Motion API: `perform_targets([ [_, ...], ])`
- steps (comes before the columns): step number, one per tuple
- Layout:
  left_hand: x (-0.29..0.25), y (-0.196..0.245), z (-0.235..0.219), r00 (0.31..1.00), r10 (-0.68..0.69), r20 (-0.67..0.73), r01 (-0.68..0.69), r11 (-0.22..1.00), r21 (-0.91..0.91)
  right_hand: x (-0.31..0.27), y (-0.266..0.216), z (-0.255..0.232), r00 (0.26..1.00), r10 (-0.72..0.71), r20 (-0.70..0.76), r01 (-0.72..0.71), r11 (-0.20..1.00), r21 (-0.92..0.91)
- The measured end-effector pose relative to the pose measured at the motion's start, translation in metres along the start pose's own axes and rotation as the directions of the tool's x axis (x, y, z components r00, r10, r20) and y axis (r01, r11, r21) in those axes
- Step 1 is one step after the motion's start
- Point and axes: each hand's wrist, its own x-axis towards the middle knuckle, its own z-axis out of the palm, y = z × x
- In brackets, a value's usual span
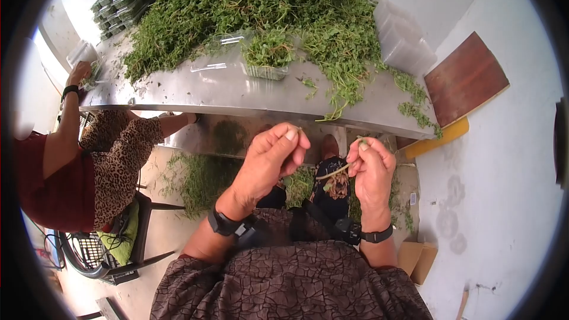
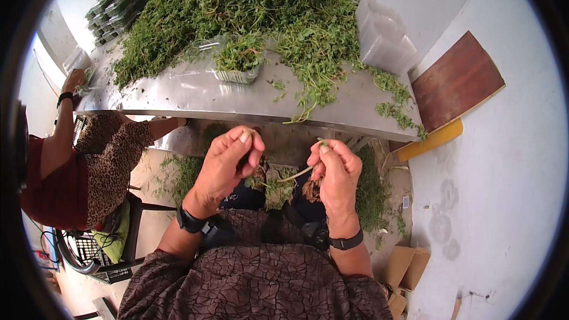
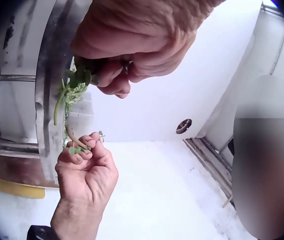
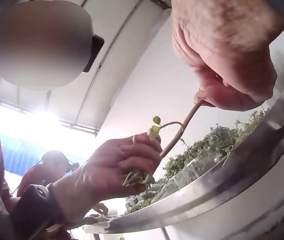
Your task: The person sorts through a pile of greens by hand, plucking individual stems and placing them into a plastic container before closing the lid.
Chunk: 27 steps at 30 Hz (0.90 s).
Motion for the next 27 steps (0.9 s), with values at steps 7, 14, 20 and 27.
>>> perform_targets([
  [7, -0.006, -0.019, 0.009, 0.986, -0.151, 0.067, 0.138, 0.976, 0.170, -0.008, 0.002, 0.009, 0.996, -0.028, 0.082, 0.040, 0.987, -0.153],
  [14, -0.008, -0.031, 0.006, 0.960, -0.177, 0.218, 0.124, 0.963, 0.239, -0.011, 0.005, 0.011, 0.977, -0.085, 0.194, 0.116, 0.982, -0.150],
  [20, -0.011, -0.020, 0.004, 0.959, -0.251, 0.130, 0.185, 0.906, 0.381, -0.014, 0.004, 0.012, 0.978, -0.174, 0.116, 0.198, 0.948, -0.249],
  [27, -0.011, -0.033, -0.001, 0.981, -0.182, 0.067, 0.129, 0.871, 0.473, -0.009, 0.001, 0.009, 0.675, -0.453, 0.582, 0.737, 0.389, -0.552],
])
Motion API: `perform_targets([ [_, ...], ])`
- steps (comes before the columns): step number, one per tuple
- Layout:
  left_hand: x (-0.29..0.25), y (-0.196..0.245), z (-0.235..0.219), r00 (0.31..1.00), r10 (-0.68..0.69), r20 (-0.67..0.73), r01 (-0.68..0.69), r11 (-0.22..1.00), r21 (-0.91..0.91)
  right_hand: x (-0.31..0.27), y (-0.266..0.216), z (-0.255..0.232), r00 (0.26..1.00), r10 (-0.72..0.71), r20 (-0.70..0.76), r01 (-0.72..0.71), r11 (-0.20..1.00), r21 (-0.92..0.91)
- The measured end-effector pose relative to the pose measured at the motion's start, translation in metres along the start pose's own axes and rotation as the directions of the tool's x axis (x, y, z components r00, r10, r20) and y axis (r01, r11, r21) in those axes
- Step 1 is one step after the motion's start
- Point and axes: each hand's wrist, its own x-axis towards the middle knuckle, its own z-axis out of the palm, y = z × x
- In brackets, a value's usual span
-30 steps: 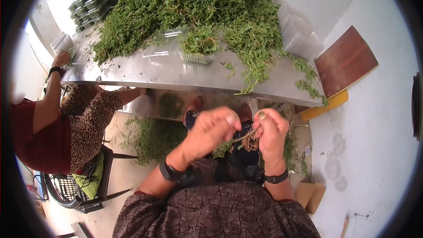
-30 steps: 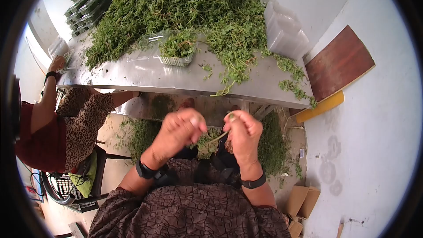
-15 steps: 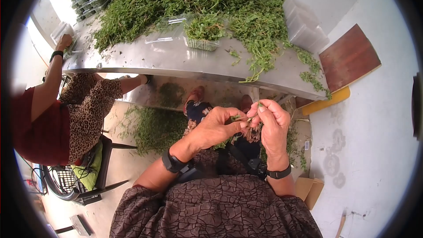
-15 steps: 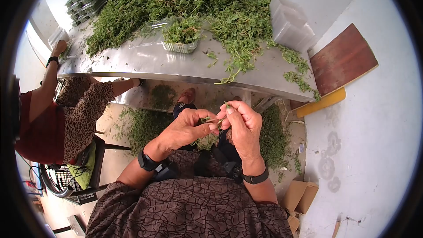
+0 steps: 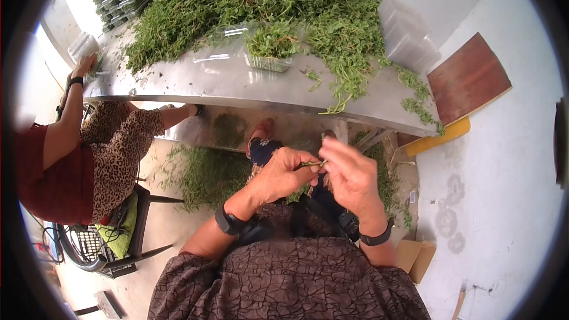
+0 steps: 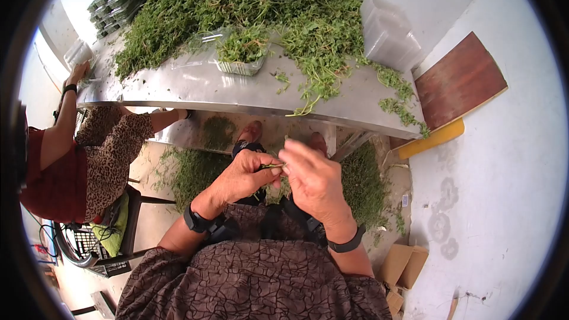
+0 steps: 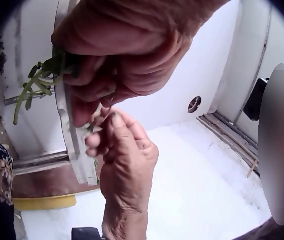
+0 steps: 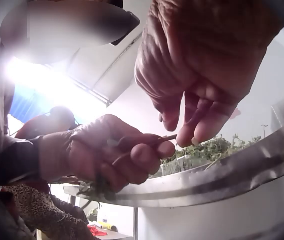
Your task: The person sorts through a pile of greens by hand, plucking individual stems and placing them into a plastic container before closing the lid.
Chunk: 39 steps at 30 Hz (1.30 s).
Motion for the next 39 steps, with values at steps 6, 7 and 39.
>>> perform_targets([
  [6, -0.008, 0.005, -0.017, 0.988, -0.069, -0.138, 0.035, 0.970, -0.242, -0.015, 0.009, -0.001, 0.974, 0.224, 0.023, -0.223, 0.974, -0.044],
  [7, -0.009, 0.008, -0.018, 0.989, -0.060, -0.137, 0.026, 0.971, -0.239, -0.015, 0.011, 0.000, 0.976, 0.217, 0.018, -0.216, 0.975, -0.048],
  [39, 0.012, -0.004, -0.026, 0.991, -0.086, -0.099, 0.027, 0.874, -0.485, 0.090, 0.092, -0.024, 0.876, 0.401, -0.269, -0.427, 0.903, -0.042],
])
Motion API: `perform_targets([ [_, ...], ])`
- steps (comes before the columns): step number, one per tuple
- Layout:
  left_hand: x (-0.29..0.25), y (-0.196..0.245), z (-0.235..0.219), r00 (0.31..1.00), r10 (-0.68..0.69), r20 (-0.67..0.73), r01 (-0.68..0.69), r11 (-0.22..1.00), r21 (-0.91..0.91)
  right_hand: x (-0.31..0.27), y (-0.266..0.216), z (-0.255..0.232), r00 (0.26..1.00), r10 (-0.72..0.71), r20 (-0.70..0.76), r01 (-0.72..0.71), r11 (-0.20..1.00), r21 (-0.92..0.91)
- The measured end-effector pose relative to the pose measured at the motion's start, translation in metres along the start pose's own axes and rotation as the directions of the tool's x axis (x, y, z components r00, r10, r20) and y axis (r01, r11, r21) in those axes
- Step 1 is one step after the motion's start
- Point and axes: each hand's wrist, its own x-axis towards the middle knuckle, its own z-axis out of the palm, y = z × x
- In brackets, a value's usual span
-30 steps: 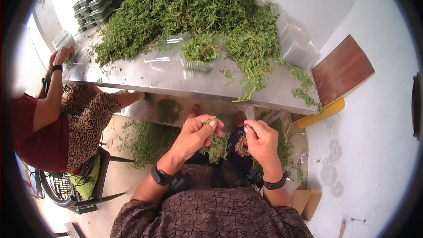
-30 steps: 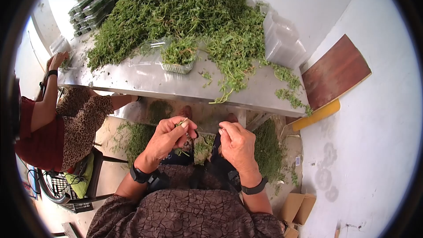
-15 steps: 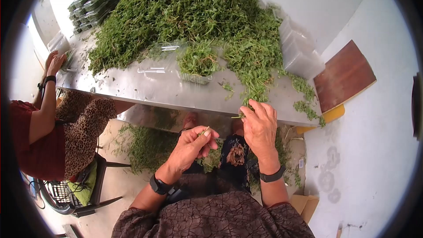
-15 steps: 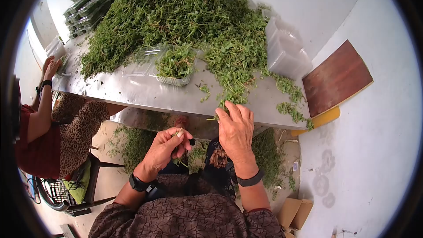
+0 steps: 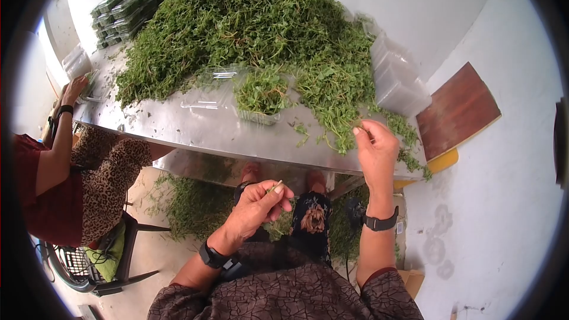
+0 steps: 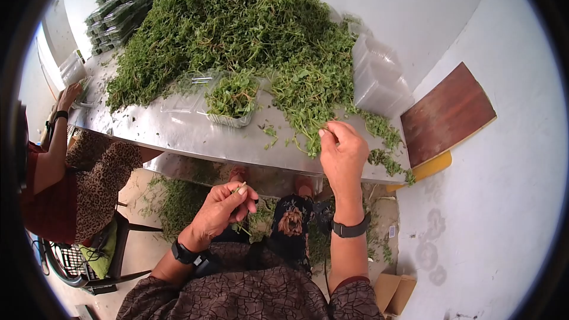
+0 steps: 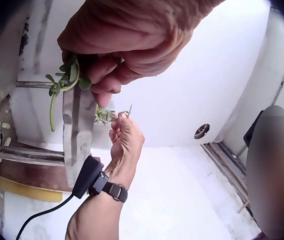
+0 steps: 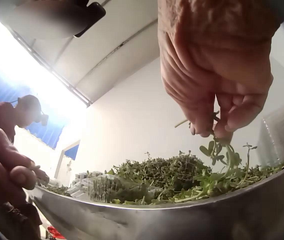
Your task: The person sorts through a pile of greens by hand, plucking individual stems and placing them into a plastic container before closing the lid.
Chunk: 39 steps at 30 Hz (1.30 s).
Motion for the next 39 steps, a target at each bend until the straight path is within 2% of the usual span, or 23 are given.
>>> perform_targets([
  [1, 0.000, -0.001, 0.000, 1.000, -0.008, 0.001, 0.008, 1.000, 0.001, 0.003, -0.006, 0.001, 1.000, -0.002, 0.001, 0.002, 1.000, 0.000],
  [3, 0.001, -0.001, 0.000, 1.000, -0.012, -0.001, 0.012, 1.000, 0.000, 0.008, -0.022, 0.003, 0.971, 0.142, 0.193, -0.078, 0.949, -0.307],
  [4, 0.000, 0.000, -0.001, 1.000, -0.015, -0.005, 0.015, 1.000, -0.001, 0.009, -0.023, 0.005, 0.971, 0.140, 0.195, -0.076, 0.949, -0.306],
  [6, 0.000, 0.001, -0.001, 1.000, -0.018, -0.010, 0.018, 1.000, -0.002, 0.009, -0.022, 0.009, 0.934, 0.143, 0.329, 0.032, 0.880, -0.475],
  [7, 0.000, 0.001, -0.002, 1.000, -0.018, -0.012, 0.017, 1.000, -0.005, 0.010, -0.020, 0.011, 0.927, 0.141, 0.348, 0.055, 0.865, -0.498],
  [8, -0.001, 0.001, -0.002, 1.000, -0.018, -0.015, 0.018, 1.000, -0.009, 0.010, -0.017, 0.013, 0.926, 0.140, 0.352, 0.058, 0.866, -0.497],
  [10, -0.002, 0.003, -0.002, 1.000, -0.026, -0.016, 0.026, 1.000, -0.007, 0.010, -0.009, 0.017, 0.956, 0.024, 0.293, 0.151, 0.814, -0.561],
  [17, -0.002, 0.002, -0.006, 1.000, -0.017, -0.003, 0.017, 1.000, -0.012, 0.016, 0.004, 0.015, 0.973, -0.018, 0.232, 0.144, 0.830, -0.539],
  [18, -0.001, 0.002, -0.006, 1.000, -0.014, -0.004, 0.014, 1.000, -0.014, 0.017, -0.002, 0.010, 0.980, 0.107, 0.166, -0.043, 0.936, -0.349],
  [19, 0.000, 0.004, -0.006, 1.000, -0.010, -0.018, 0.010, 1.000, -0.007, 0.018, -0.008, 0.005, 0.961, 0.243, 0.129, -0.227, 0.965, -0.130],
  [20, 0.001, 0.005, -0.006, 0.999, -0.005, -0.031, 0.005, 1.000, 0.001, 0.018, -0.011, 0.002, 0.961, 0.243, 0.129, -0.226, 0.965, -0.131],
  [22, 0.003, 0.008, -0.007, 1.000, 0.013, -0.025, -0.013, 1.000, -0.013, 0.019, -0.015, -0.003, 0.911, 0.383, 0.151, -0.410, 0.881, 0.237],
  [24, 0.007, 0.013, -0.005, 0.999, 0.033, -0.018, -0.033, 0.999, -0.025, 0.015, -0.013, -0.005, 0.914, 0.377, 0.148, -0.405, 0.864, 0.299],
  [26, 0.012, 0.018, 0.001, 0.992, 0.111, -0.057, -0.113, 0.993, -0.023, 0.005, -0.019, -0.005, 0.894, 0.405, 0.194, -0.448, 0.782, 0.433],
  [28, 0.016, 0.021, 0.006, 0.993, 0.109, -0.038, -0.111, 0.992, -0.057, -0.009, -0.032, -0.002, 0.877, 0.413, 0.244, -0.480, 0.755, 0.447],
  [30, 0.020, 0.024, 0.021, 0.983, 0.153, -0.104, -0.165, 0.979, -0.123, -0.027, -0.047, 0.002, 0.857, 0.418, 0.301, -0.514, 0.721, 0.464],
  [31, 0.021, 0.024, 0.024, 0.988, 0.128, -0.092, -0.138, 0.984, -0.115, -0.036, -0.055, 0.005, 0.850, 0.408, 0.333, -0.523, 0.736, 0.430],
  [32, 0.023, 0.020, 0.026, 0.983, 0.168, -0.069, -0.172, 0.984, -0.057, -0.044, -0.061, 0.009, 0.842, 0.398, 0.365, -0.527, 0.751, 0.398],
  [34, 0.025, 0.009, 0.032, 0.971, 0.239, -0.015, -0.239, 0.968, -0.071, -0.063, -0.059, 0.023, 0.912, 0.241, 0.331, -0.355, 0.869, 0.346],
  [35, 0.025, 0.008, 0.034, 0.969, 0.247, -0.001, -0.247, 0.967, -0.057, -0.072, -0.062, 0.028, 0.933, 0.213, 0.290, -0.298, 0.909, 0.292],
  [36, 0.020, 0.009, 0.039, 0.970, 0.240, -0.031, -0.241, 0.971, -0.010, -0.080, -0.060, 0.034, 0.973, 0.042, 0.227, -0.092, 0.972, 0.218],
  [38, 0.017, 0.006, 0.044, 0.976, 0.213, -0.034, -0.215, 0.970, -0.112, -0.090, -0.066, 0.040, 0.972, -0.161, 0.170, 0.159, 0.987, 0.027],
  [39, 0.017, 0.004, 0.041, 0.976, 0.216, -0.037, -0.219, 0.970, -0.107, -0.093, -0.072, 0.041, 0.963, -0.213, 0.167, 0.212, 0.977, 0.028],
])
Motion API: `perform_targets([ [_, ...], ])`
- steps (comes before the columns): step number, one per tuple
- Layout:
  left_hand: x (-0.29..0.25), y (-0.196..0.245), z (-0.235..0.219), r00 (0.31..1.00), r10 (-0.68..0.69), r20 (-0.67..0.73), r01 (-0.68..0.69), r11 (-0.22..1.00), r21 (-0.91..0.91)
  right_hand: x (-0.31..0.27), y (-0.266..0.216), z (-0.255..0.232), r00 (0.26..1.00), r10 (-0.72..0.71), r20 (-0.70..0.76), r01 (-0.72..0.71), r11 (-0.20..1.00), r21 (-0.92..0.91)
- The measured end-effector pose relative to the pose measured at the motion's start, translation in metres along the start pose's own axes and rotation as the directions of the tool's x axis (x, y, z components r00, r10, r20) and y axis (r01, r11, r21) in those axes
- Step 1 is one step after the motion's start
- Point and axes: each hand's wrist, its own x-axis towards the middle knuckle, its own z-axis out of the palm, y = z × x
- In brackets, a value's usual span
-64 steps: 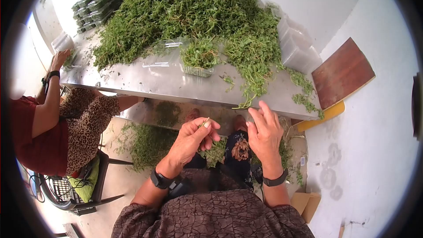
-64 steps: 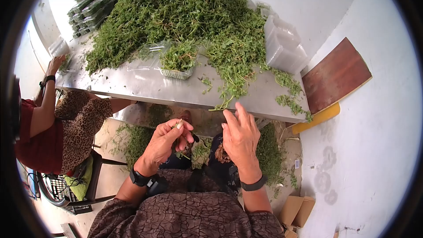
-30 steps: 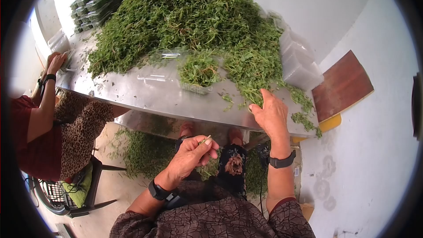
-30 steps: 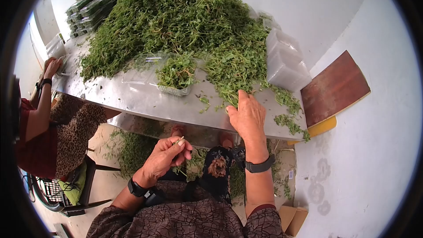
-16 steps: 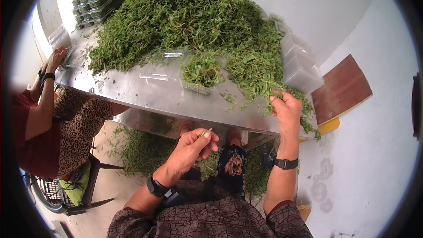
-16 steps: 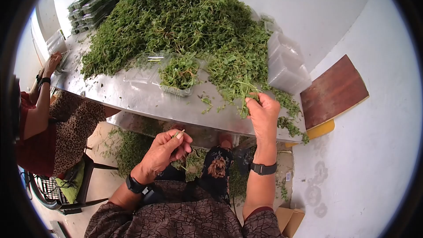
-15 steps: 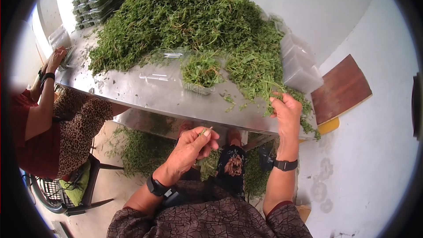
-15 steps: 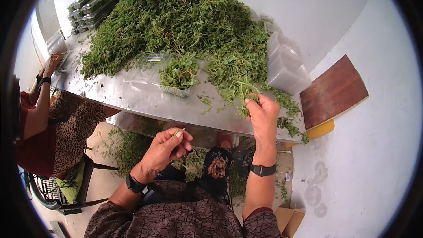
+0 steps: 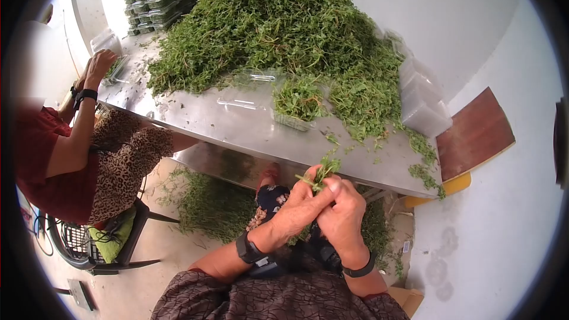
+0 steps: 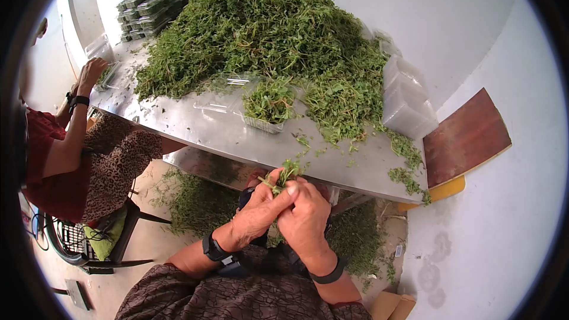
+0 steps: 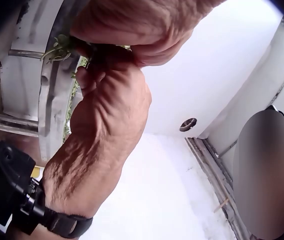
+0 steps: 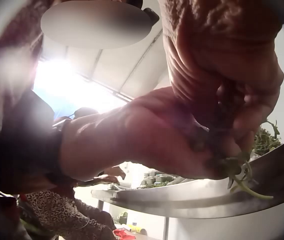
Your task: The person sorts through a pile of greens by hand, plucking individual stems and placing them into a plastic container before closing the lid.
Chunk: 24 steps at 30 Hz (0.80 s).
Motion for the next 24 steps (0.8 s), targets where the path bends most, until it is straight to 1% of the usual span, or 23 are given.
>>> perform_targets([
  [1, 0.002, -0.005, -0.008, 1.000, -0.021, -0.004, 0.021, 1.000, -0.022, 0.000, -0.003, -0.001, 1.000, -0.003, -0.001, 0.003, 1.000, 0.007],
  [3, 0.004, -0.009, -0.019, 0.999, -0.045, -0.010, 0.044, 0.998, -0.037, -0.003, -0.007, -0.003, 0.994, 0.036, 0.098, -0.036, 0.999, -0.001],
  [4, 0.005, -0.008, -0.023, 0.999, -0.003, -0.052, -0.002, 0.995, -0.100, -0.007, -0.007, -0.004, 0.990, 0.078, 0.121, -0.096, 0.985, 0.143],
  [5, 0.005, -0.006, -0.027, 0.995, 0.035, -0.096, -0.050, 0.986, -0.160, -0.007, -0.009, -0.007, 0.989, 0.082, 0.121, -0.100, 0.984, 0.148],
  [6, 0.004, -0.001, -0.032, 0.992, 0.046, -0.117, -0.072, 0.971, -0.229, -0.006, -0.012, -0.012, 0.990, 0.100, 0.098, -0.121, 0.964, 0.236],
  [7, 0.000, 0.014, -0.027, 0.981, 0.003, -0.192, -0.057, 0.959, -0.278, -0.005, -0.013, -0.016, 0.989, 0.122, 0.079, -0.141, 0.936, 0.321],
  [8, 0.000, 0.021, -0.033, 0.982, 0.002, -0.187, -0.068, 0.936, -0.345, -0.006, -0.007, -0.017, 0.996, 0.090, 0.026, -0.094, 0.948, 0.304],
  [9, -0.001, 0.026, -0.038, 0.983, 0.002, -0.185, -0.079, 0.909, -0.409, -0.005, -0.008, -0.020, 0.992, 0.122, 0.007, -0.119, 0.951, 0.287],
  [10, -0.001, 0.031, -0.037, 0.976, 0.015, -0.216, -0.113, 0.885, -0.452, -0.006, -0.006, -0.021, 0.988, 0.152, 0.016, -0.149, 0.937, 0.316],
  [12, -0.004, 0.041, -0.038, 0.977, 0.069, -0.200, -0.154, 0.880, -0.450, -0.010, -0.001, -0.020, 0.978, 0.201, 0.054, -0.206, 0.905, 0.372],
  [13, -0.004, 0.045, -0.040, 0.978, 0.097, -0.183, -0.171, 0.876, -0.451, -0.013, 0.002, -0.019, 0.978, 0.201, 0.056, -0.207, 0.903, 0.377],
  [14, -0.004, 0.049, -0.043, 0.978, 0.102, -0.184, -0.175, 0.879, -0.444, -0.017, 0.006, -0.018, 0.966, 0.228, 0.121, -0.257, 0.885, 0.388],
  [15, -0.003, 0.055, -0.046, 0.972, 0.142, -0.188, -0.210, 0.886, -0.414, -0.020, 0.008, -0.017, 0.950, 0.250, 0.186, -0.305, 0.866, 0.397],
  [16, -0.002, 0.061, -0.049, 0.965, 0.183, -0.189, -0.244, 0.891, -0.383, -0.022, 0.009, -0.017, 0.935, 0.280, 0.220, -0.347, 0.851, 0.394],
  [17, 0.001, 0.067, -0.051, 0.964, 0.190, -0.186, -0.249, 0.893, -0.374, -0.024, 0.011, -0.017, 0.938, 0.274, 0.215, -0.340, 0.850, 0.403],
  [19, 0.006, 0.079, -0.054, 0.926, 0.307, -0.220, -0.364, 0.880, -0.305, -0.026, 0.016, -0.016, 0.933, 0.275, 0.231, -0.348, 0.849, 0.398],
  [21, 0.009, 0.089, -0.053, 0.921, 0.328, -0.210, -0.380, 0.875, -0.300, -0.026, 0.018, -0.016, 0.934, 0.275, 0.229, -0.347, 0.850, 0.396],
  [24, 0.015, 0.102, -0.048, 0.917, 0.380, -0.120, -0.398, 0.868, -0.296, -0.024, 0.021, -0.016, 0.931, 0.282, 0.232, -0.355, 0.842, 0.405],
])
